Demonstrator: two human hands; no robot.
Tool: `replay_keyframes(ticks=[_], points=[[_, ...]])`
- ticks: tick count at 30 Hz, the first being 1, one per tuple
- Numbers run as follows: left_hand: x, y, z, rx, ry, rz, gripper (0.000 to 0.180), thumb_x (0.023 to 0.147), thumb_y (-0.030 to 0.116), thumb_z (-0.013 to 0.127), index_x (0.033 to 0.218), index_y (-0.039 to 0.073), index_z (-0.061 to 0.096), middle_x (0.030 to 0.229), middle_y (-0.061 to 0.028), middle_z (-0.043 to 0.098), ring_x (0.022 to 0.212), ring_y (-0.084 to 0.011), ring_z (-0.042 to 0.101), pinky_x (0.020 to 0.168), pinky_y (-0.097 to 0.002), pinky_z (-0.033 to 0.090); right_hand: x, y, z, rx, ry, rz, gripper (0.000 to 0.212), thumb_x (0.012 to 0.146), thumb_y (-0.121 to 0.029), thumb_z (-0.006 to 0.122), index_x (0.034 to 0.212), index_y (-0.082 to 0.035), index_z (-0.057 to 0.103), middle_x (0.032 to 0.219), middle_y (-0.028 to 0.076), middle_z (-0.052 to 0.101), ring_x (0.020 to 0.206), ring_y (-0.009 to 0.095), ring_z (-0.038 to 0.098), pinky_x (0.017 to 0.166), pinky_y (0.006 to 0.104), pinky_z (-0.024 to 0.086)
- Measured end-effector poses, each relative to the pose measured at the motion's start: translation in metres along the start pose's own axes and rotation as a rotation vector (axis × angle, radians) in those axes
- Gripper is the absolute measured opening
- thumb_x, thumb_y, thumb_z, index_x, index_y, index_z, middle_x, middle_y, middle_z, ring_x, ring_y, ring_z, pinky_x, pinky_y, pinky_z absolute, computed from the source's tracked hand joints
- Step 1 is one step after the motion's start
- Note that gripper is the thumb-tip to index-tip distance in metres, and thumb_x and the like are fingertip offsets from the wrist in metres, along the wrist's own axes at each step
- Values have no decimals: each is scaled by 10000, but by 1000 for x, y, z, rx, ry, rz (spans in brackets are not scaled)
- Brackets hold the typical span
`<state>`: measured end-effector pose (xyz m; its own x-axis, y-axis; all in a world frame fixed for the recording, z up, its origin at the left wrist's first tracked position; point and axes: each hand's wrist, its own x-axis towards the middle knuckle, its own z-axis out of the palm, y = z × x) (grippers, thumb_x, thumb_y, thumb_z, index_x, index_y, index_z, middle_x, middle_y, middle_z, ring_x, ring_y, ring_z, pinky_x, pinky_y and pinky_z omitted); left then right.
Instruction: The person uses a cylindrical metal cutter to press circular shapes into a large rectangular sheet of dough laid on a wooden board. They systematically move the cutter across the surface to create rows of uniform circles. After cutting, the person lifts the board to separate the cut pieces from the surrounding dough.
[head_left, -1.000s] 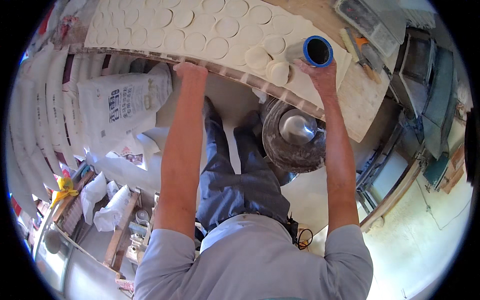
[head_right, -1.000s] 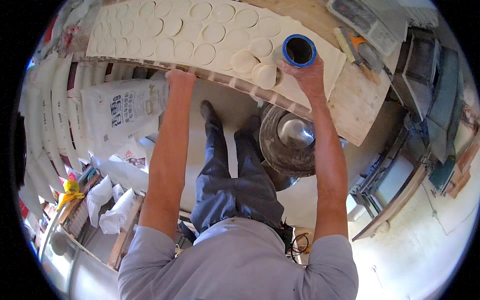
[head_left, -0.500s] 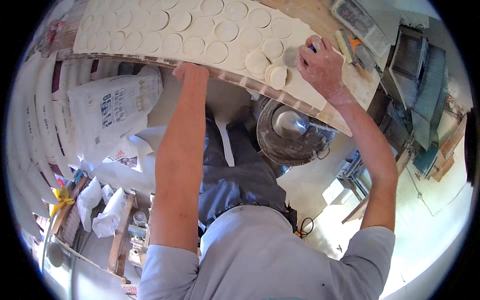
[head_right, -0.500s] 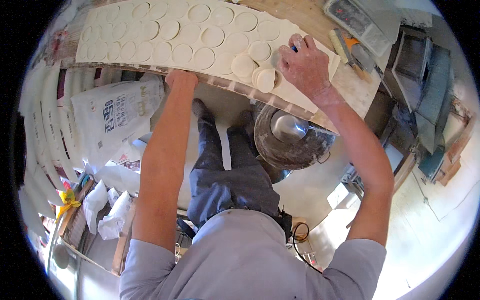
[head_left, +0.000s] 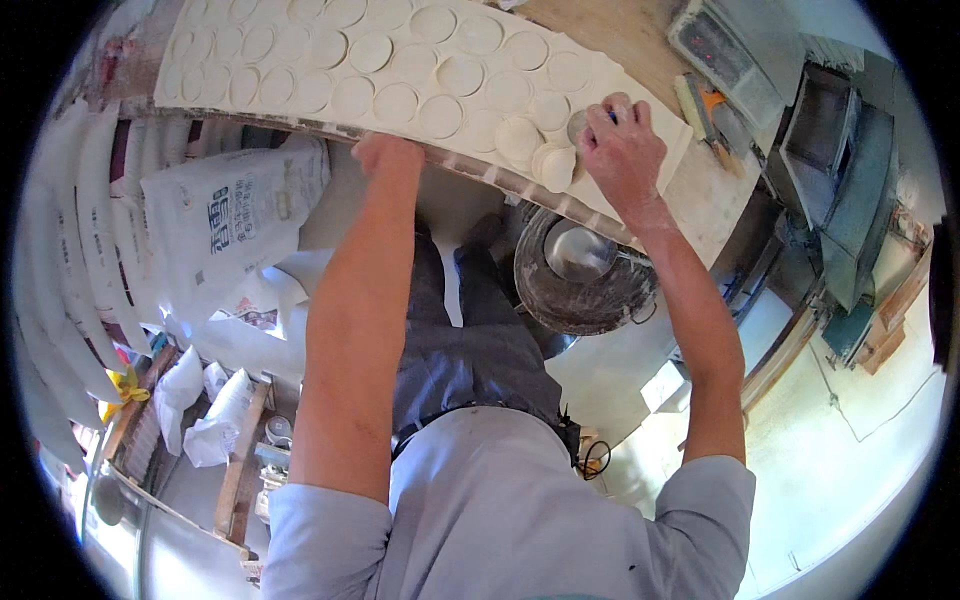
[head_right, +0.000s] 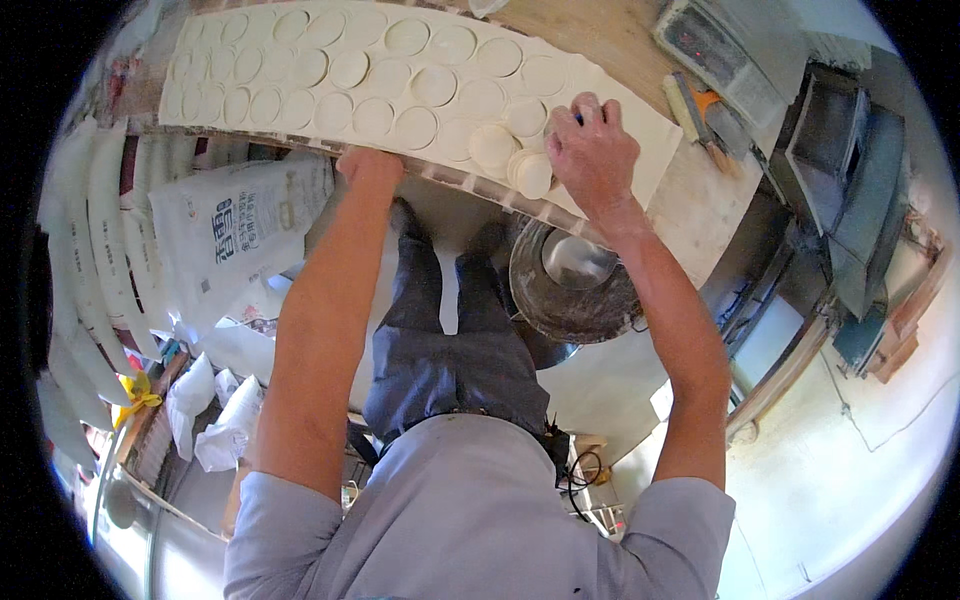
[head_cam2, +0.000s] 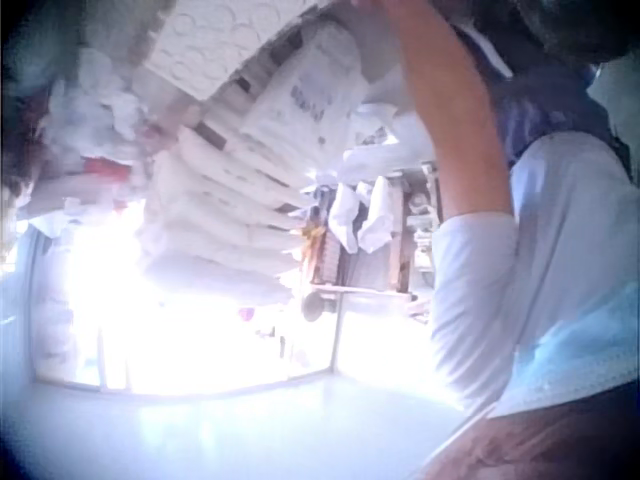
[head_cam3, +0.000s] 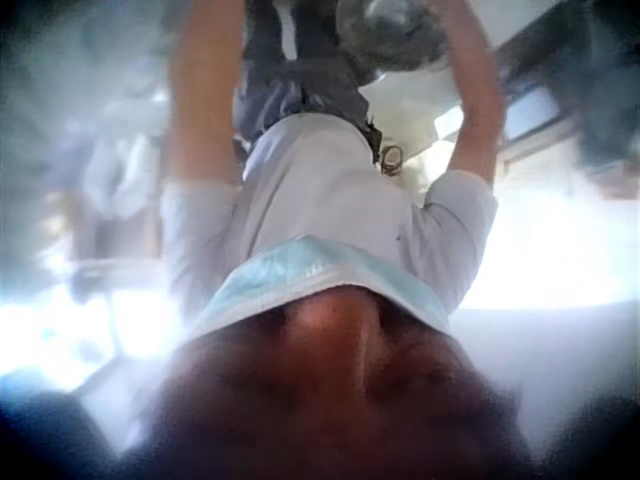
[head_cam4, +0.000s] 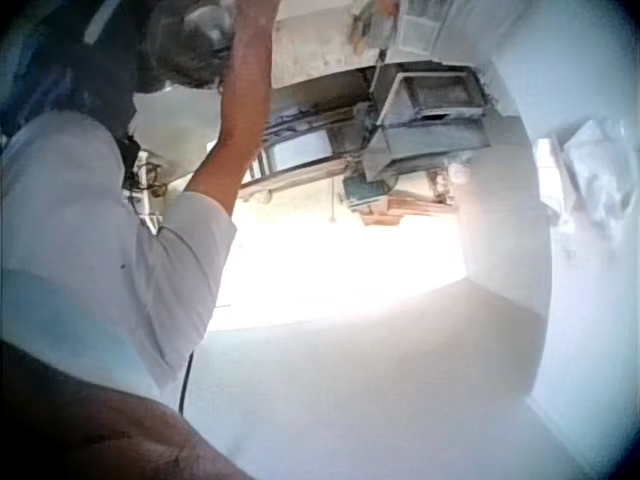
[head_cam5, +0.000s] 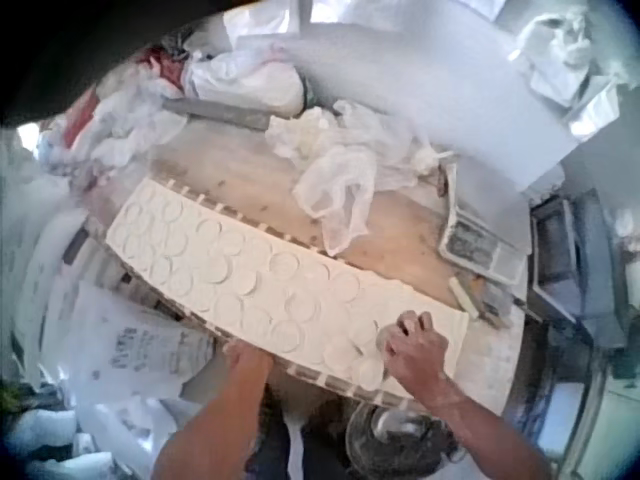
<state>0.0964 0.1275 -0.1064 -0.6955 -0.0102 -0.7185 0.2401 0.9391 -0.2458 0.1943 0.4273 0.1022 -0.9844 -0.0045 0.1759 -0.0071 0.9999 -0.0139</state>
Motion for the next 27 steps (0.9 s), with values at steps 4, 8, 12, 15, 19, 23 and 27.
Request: replay_keyframes(ticks=[4,8,12,15,19,23,27], points=[[-28,6,-45,21,-95,30,424,1005,355,552,1419,332,638,1474,72,617,1320,-164,606,948,-404,559,-7,3,-6,40,-36,63,199,768,-179,759,951,-158,683,1036,28,612,941,245,596,610,382,561],[-26,-1,-46,286,-158,131,412,1008,355,544,1405,327,651,1488,69,606,1331,-177,607,960,-410,560,-21,1,0,424,263,363,390,749,-144,855,1090,-104,670,1119,60,642,1040,253,636,780,370,583],[-9,-7,-21,-40,-30,24,420,994,340,568,1405,312,651,1502,57,594,1332,-198,610,991,-391,552,-59,11,57,985,233,664,575,710,-134,934,1186,-41,626,1137,77,683,1023,220,672,902,362,558],[-35,7,-55,57,-149,39,434,987,334,584,1417,303,640,1510,45,588,1337,-201,606,1000,-372,551,-75,23,71,869,105,622,612,703,-140,949,1208,-29,621,1083,69,703,981,187,677,915,347,551],[-25,-2,-13,166,120,36,494,926,345,609,1415,277,632,1496,44,596,1339,-189,586,1004,-357,537,-63,22,46,940,138,552,591,701,-154,964,1183,-30,645,1070,62,715,940,173,682,895,332,560],[2,-13,-1,153,56,48,561,804,364,670,1348,224,676,1430,41,646,1301,-192,593,960,-347,537,-62,27,36,1006,201,551,583,696,-176,982,1154,-12,662,1101,64,722,914,172,699,868,325,586],[-13,-1,-13,113,117,80,457,883,361,661,1333,285,688,1414,46,655,1260,-186,634,910,-374,562,-68,46,30,1220,244,758,667,756,-46,912,1322,-3,561,1242,123,666,1121,212,667,968,368,574]])
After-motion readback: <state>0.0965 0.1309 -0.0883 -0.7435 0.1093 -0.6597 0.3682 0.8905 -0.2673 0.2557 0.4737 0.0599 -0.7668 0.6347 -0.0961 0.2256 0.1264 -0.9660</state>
